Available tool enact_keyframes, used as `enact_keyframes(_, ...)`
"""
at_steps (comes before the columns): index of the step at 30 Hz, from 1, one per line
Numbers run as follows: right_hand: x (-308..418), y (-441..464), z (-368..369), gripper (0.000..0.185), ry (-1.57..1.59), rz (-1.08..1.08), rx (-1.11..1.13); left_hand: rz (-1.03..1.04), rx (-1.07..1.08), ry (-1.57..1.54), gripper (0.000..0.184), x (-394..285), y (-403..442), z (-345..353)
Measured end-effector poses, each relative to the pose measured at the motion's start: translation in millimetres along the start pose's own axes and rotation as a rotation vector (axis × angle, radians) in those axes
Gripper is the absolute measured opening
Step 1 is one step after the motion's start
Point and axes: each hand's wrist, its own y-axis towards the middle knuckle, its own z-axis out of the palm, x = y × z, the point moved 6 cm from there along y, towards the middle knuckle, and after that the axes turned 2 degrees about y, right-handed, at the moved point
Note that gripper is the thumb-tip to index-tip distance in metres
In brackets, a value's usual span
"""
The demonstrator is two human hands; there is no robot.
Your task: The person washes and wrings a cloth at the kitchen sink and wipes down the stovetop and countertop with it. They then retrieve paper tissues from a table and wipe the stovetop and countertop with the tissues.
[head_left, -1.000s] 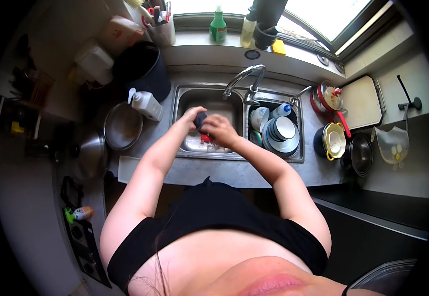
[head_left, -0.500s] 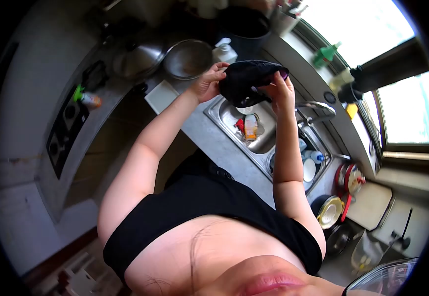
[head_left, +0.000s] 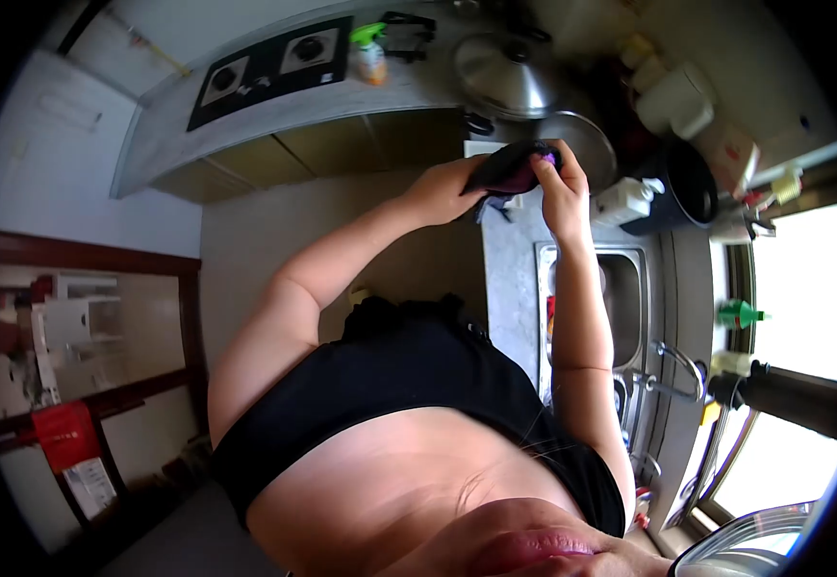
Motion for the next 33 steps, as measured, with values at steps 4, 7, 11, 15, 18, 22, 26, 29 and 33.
enact_keyframes(4, -16, 24, 67, 0.016, 0.148, 0.086, 0.066, -0.182, -0.234, 0.165, 0.036, 76, -66, -91)
enact_keyframes(7, -20, 39, 131, 0.024, 0.054, 0.097, 0.156, -0.316, -0.353, 0.243, 0.025, 128, -124, -172)
enact_keyframes(11, -38, 50, 218, 0.020, -0.224, 0.084, 0.304, -0.449, -0.445, 0.063, 0.024, 181, -201, -276)
enact_keyframes(15, -72, 69, 281, 0.015, -0.187, -0.016, 0.320, -0.486, -0.488, -0.321, 0.016, 233, -270, -351)
enact_keyframes(18, -90, 89, 321, 0.013, -0.199, 0.031, 0.362, -0.491, -0.475, -0.439, 0.015, 252, -303, -395)
enact_keyframes(22, -131, 136, 375, 0.020, -0.134, 0.240, 0.360, -0.544, -0.429, -0.307, 0.019, 279, -316, -452)
enact_keyframes(26, -190, 216, 442, 0.039, -0.284, 0.356, 0.406, -0.685, -0.479, -0.324, 0.031, 380, -301, -502)
enact_keyframes(29, -238, 279, 484, 0.036, -0.165, 0.397, 0.295, -0.735, -0.581, -0.291, 0.030, 447, -273, -545)
enact_keyframes(33, -215, 332, 523, 0.023, -0.033, 0.262, 0.327, -0.613, -0.716, -0.364, 0.028, 457, -236, -599)
